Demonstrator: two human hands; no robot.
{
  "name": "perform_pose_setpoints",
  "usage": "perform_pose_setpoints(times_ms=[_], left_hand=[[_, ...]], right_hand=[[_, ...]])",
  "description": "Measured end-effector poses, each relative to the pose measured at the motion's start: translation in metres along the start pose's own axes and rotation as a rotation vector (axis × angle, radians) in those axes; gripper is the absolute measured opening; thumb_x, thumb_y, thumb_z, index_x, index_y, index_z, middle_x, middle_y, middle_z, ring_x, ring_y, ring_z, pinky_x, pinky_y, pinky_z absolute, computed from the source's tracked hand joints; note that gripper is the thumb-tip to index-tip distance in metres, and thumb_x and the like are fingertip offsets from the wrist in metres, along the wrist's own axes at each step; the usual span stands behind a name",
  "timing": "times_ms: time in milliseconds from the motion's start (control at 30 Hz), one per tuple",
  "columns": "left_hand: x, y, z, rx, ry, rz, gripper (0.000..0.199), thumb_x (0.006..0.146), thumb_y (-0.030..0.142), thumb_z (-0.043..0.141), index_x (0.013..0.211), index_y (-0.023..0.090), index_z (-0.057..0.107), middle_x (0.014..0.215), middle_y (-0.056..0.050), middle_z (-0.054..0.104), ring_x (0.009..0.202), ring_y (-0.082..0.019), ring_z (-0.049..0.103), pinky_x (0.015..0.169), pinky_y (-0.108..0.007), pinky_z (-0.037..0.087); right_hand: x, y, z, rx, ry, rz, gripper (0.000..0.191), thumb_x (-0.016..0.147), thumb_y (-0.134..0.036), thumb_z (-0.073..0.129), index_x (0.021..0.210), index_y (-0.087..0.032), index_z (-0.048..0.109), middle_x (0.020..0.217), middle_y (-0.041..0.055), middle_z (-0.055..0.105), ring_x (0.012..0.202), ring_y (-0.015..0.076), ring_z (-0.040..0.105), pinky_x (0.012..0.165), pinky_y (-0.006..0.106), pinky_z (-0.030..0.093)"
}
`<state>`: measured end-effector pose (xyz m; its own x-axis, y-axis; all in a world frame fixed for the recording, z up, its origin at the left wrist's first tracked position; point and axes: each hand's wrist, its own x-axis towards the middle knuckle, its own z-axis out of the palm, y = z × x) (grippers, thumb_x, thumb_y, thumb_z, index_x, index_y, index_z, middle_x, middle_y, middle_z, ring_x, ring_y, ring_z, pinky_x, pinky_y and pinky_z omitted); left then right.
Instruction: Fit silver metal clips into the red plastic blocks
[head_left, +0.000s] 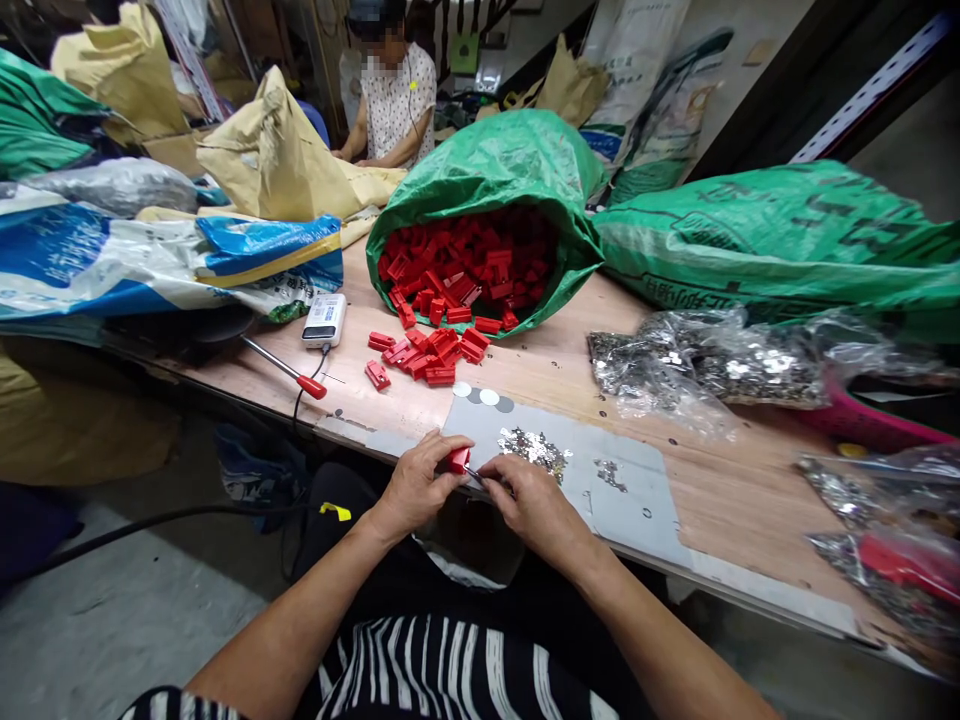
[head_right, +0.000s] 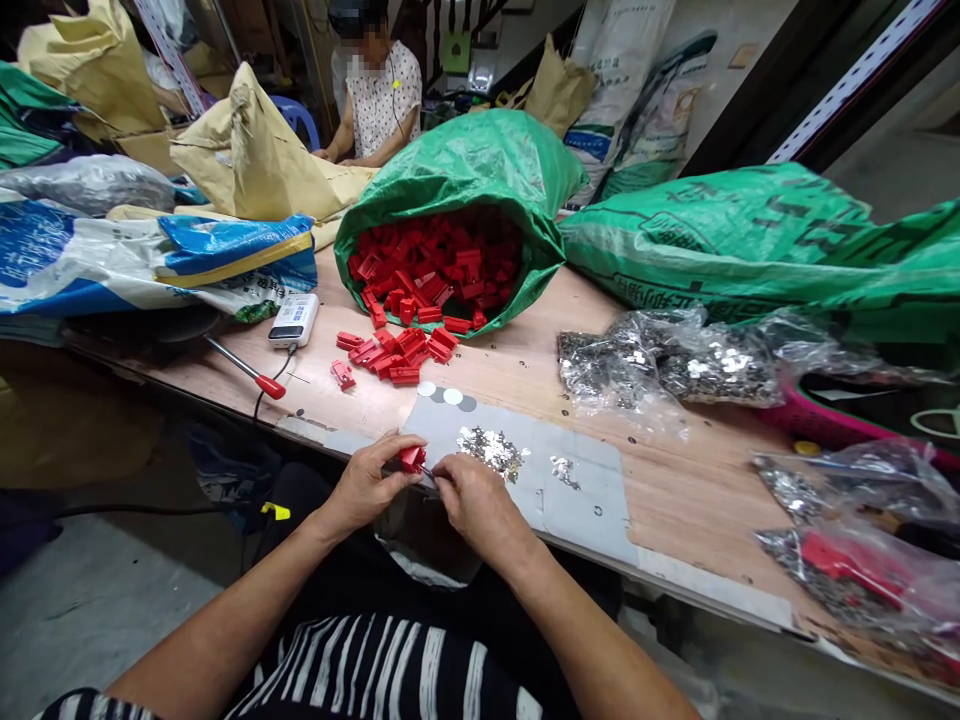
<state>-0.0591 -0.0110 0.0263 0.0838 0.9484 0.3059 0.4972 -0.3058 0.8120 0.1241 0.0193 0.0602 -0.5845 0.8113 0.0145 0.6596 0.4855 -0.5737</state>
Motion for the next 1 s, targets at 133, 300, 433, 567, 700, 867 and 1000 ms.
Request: perform_pose_setpoints(times_ms=[133, 300, 433, 567, 700, 867, 1000], left_hand=[[0.000, 0.000, 0.000, -0.010, 0.008, -0.007, 0.038, 0.076, 0.014, 0.068, 0.113, 0.022, 0.061, 0.106, -0.002, 0.070, 0.100, -0.018, 0.063, 0.110, -0.043, 0.034], [-0.001, 0.000, 0.001, -0.022, 0.009, -0.025, 0.038, 0.075, 0.012, 0.068, 0.111, 0.022, 0.062, 0.108, -0.004, 0.070, 0.103, -0.019, 0.063, 0.101, -0.038, 0.044], [-0.002, 0.000, 0.004, -0.036, 0.030, -0.015, 0.037, 0.077, 0.010, 0.064, 0.111, 0.022, 0.062, 0.108, -0.004, 0.069, 0.100, -0.018, 0.064, 0.089, -0.032, 0.051], [-0.004, 0.001, 0.006, -0.020, 0.036, -0.008, 0.038, 0.077, 0.010, 0.063, 0.113, 0.023, 0.062, 0.107, -0.004, 0.069, 0.098, -0.017, 0.064, 0.088, -0.032, 0.051], [-0.005, -0.002, 0.006, -0.040, 0.065, -0.044, 0.034, 0.077, 0.015, 0.065, 0.110, 0.022, 0.062, 0.106, -0.005, 0.070, 0.095, -0.018, 0.065, 0.085, -0.031, 0.052], [-0.007, -0.003, 0.007, -0.052, 0.074, -0.073, 0.034, 0.077, 0.017, 0.064, 0.110, 0.022, 0.061, 0.106, -0.004, 0.069, 0.097, -0.018, 0.065, 0.087, -0.031, 0.051], [-0.008, -0.002, 0.006, -0.052, 0.047, -0.100, 0.035, 0.077, 0.016, 0.064, 0.110, 0.023, 0.060, 0.105, -0.002, 0.069, 0.094, -0.017, 0.065, 0.085, -0.029, 0.051]], right_hand=[[0.001, -0.005, -0.001, -0.036, -0.022, 0.033, 0.014, 0.086, -0.013, 0.052, 0.088, -0.020, 0.064, 0.088, 0.0040, 0.067, 0.084, 0.0171, 0.062, 0.076, 0.028, 0.045], [0.004, -0.013, -0.001, -0.103, -0.051, 0.094, 0.015, 0.087, -0.012, 0.051, 0.090, -0.019, 0.064, 0.089, 0.0057, 0.067, 0.086, 0.0180, 0.062, 0.077, 0.028, 0.044], [0.007, -0.018, 0.001, -0.159, -0.065, 0.128, 0.014, 0.087, -0.012, 0.049, 0.087, -0.018, 0.062, 0.086, 0.0061, 0.065, 0.083, 0.0181, 0.061, 0.075, 0.028, 0.042], [0.005, -0.015, 0.007, -0.105, -0.016, 0.109, 0.013, 0.087, -0.010, 0.048, 0.086, -0.018, 0.060, 0.087, 0.0052, 0.064, 0.081, 0.0166, 0.059, 0.073, 0.026, 0.041], [0.002, -0.008, 0.009, -0.043, 0.008, 0.053, 0.012, 0.086, -0.010, 0.050, 0.086, -0.018, 0.060, 0.087, 0.0047, 0.064, 0.081, 0.0163, 0.059, 0.073, 0.027, 0.042], [0.004, 0.000, 0.005, 0.019, 0.017, -0.010, 0.012, 0.086, -0.012, 0.052, 0.087, -0.019, 0.062, 0.087, 0.0038, 0.065, 0.083, 0.0163, 0.059, 0.075, 0.028, 0.043], [0.004, 0.002, 0.002, 0.040, 0.026, -0.022, 0.011, 0.085, -0.012, 0.054, 0.087, -0.018, 0.063, 0.087, 0.0041, 0.064, 0.083, 0.0164, 0.059, 0.076, 0.028, 0.044]])
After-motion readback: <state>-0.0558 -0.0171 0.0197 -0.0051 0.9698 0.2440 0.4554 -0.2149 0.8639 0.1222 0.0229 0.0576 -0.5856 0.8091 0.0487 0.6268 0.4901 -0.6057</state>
